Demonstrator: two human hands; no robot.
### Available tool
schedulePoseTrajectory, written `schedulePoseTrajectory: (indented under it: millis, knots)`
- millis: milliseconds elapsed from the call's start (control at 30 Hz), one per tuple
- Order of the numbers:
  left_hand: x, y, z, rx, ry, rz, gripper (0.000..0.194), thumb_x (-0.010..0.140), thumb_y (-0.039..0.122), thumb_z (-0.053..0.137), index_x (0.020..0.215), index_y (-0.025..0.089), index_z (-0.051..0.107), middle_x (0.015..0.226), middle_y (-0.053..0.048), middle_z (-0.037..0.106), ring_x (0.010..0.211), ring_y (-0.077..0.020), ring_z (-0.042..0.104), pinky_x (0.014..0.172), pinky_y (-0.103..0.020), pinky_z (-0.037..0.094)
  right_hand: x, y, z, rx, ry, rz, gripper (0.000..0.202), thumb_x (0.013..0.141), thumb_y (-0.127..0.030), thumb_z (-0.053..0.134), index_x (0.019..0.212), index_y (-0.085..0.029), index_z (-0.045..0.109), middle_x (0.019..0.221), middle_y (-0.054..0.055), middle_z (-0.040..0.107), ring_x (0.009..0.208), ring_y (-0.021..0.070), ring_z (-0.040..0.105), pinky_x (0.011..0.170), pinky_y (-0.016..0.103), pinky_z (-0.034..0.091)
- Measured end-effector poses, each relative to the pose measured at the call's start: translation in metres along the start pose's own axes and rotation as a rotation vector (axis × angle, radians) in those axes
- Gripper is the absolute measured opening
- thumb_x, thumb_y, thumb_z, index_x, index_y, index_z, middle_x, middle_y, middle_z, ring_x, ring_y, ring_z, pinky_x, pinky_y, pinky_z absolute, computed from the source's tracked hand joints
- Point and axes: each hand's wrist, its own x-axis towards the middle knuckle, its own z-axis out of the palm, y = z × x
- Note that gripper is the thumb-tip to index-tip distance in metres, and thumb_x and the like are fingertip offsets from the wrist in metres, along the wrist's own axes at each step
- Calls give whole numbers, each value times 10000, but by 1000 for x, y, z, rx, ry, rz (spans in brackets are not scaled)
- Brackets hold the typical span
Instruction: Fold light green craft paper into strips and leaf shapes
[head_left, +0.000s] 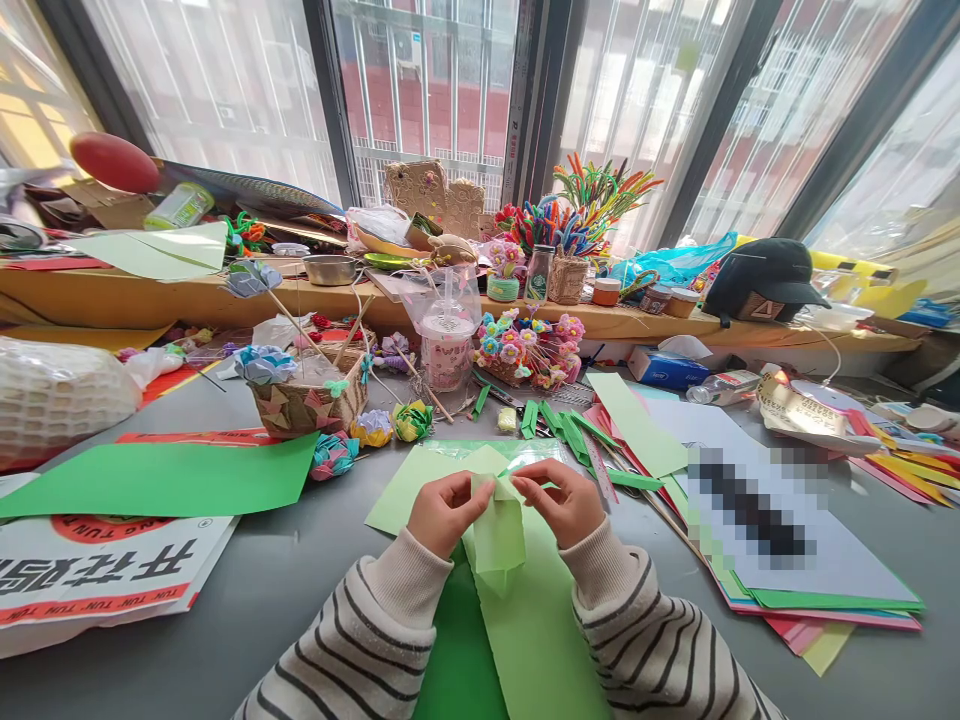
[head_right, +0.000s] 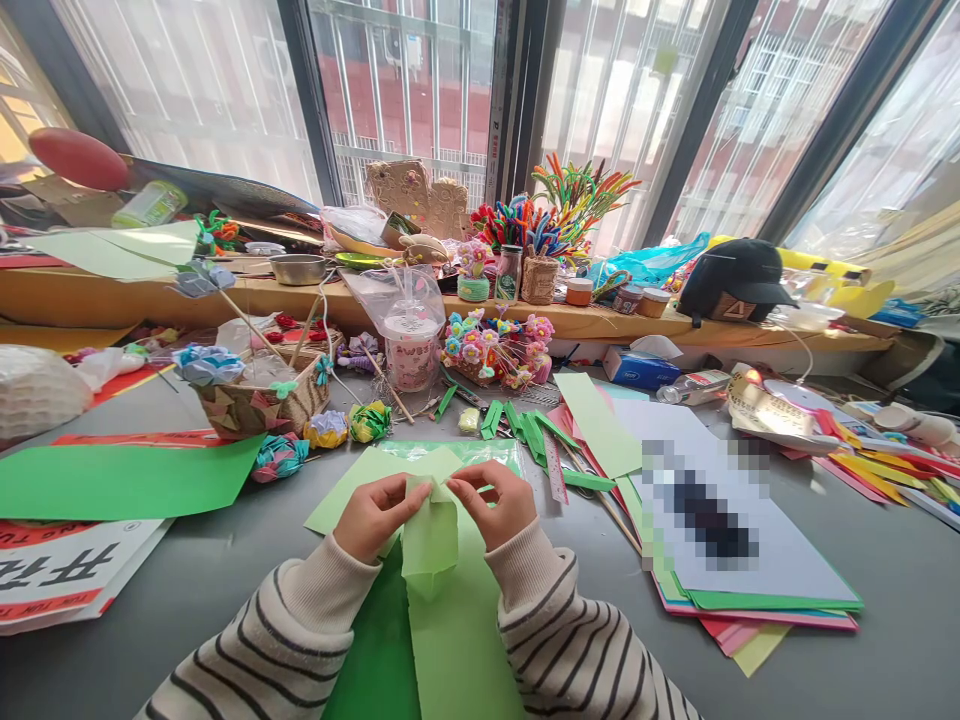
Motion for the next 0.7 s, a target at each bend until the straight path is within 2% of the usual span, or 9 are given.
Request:
schedulePoseTrajectory:
  millis: [100, 333, 500, 600, 700]
  knots:
    - [2, -5, 0, 55, -16, 15, 235, 540, 352, 570, 456, 137, 525, 389, 53, 387, 390, -62, 325, 369, -183, 255, 0, 5, 2, -16, -50, 124, 224, 645, -348, 524, 625, -132, 579, 571, 30, 576, 491, 112, 523, 428, 215, 454]
    - [4, -15, 0, 192, -52, 80, 284, 562, 366, 537, 395, 151, 457, 380, 71, 270, 388, -58, 257, 368, -192, 206, 1, 10, 0, -57, -140, 158, 221, 621, -346, 537, 553, -138, 566, 480, 9, 553, 433, 100, 494, 410, 207, 415]
    - [3, -11, 0, 201, -91, 48, 302, 581, 368, 522, 398, 147, 429, 396, 72, 264, 400, -59, 261, 377, -190, 208, 3, 10, -1, -7, -178, 209, 219, 610, -343, 543, 548, -132, 550, 478, 4, 536, 428, 99, 493, 417, 210, 413]
    - [1, -4, -1, 129, -162, -26, 265, 585, 354, 540, 449, 133, 486, 419, 52, 375, 429, -73, 348, 407, -190, 277, 3, 9, -1, 16, -152, 221, 212, 615, -337, 537, 555, -133, 540, 489, 0, 526, 430, 93, 486, 422, 209, 413]
    - [0, -2, -1, 14, -264, -110, 231, 578, 334, 565, 625, 108, 579, 568, -11, 543, 541, -121, 474, 505, -221, 371, 3, 9, -1, 12, -125, 206, 201, 621, -326, 530, 559, -135, 534, 502, 0, 520, 439, 90, 478, 422, 207, 415]
